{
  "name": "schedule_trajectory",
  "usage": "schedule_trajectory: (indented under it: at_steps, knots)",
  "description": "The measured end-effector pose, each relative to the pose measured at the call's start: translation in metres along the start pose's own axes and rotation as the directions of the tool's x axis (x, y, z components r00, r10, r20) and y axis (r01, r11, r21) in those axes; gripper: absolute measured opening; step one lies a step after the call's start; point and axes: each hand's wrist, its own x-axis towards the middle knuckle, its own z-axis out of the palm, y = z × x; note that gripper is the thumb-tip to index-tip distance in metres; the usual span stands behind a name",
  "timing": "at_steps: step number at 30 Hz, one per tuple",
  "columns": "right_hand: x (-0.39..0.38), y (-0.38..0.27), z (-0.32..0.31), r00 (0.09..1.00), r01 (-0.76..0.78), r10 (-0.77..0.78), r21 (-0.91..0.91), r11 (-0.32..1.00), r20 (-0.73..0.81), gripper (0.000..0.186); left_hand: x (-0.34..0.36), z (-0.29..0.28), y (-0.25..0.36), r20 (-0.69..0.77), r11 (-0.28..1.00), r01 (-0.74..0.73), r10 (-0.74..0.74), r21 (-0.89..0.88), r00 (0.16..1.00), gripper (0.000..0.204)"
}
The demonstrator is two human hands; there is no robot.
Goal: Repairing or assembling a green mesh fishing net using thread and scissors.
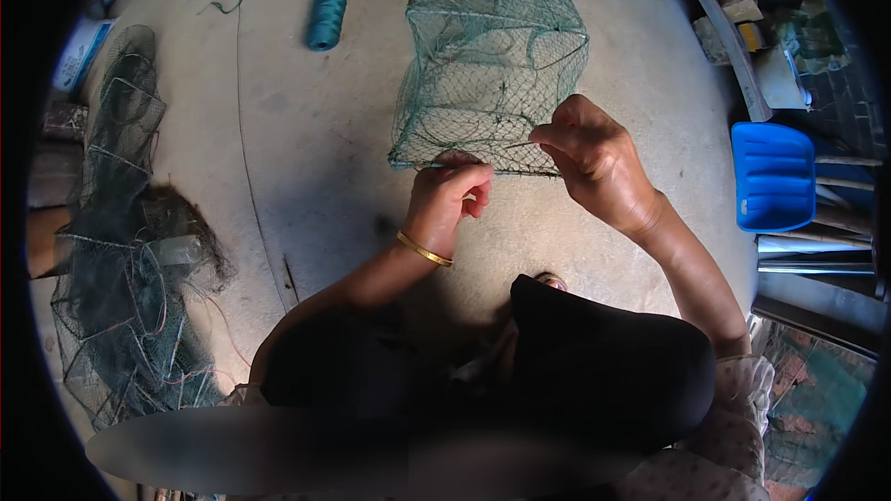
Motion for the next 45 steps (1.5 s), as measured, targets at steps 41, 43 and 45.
schedule_trajectory:
  at_steps: [41, 43, 45]
  knots:
    - [0.018, -0.014, 0.065, 0.969, -0.219, 0.229, 0.106, 0.970, -0.089, 0.062, 0.006, 0.002, -0.005, 0.058, 0.995, -0.094, 0.095, -0.030, 0.994, 0.012]
    - [0.019, -0.012, 0.065, 0.975, -0.142, 0.138, -0.007, 0.990, -0.175, 0.067, 0.006, 0.002, -0.004, 0.073, 0.995, -0.102, 0.102, -0.004, 0.992, 0.012]
    - [0.019, -0.012, 0.065, 0.971, -0.171, 0.171, 0.017, 0.985, -0.166, 0.062, 0.006, 0.003, -0.003, 0.083, 0.995, -0.099, 0.099, -0.006, 0.992, 0.012]
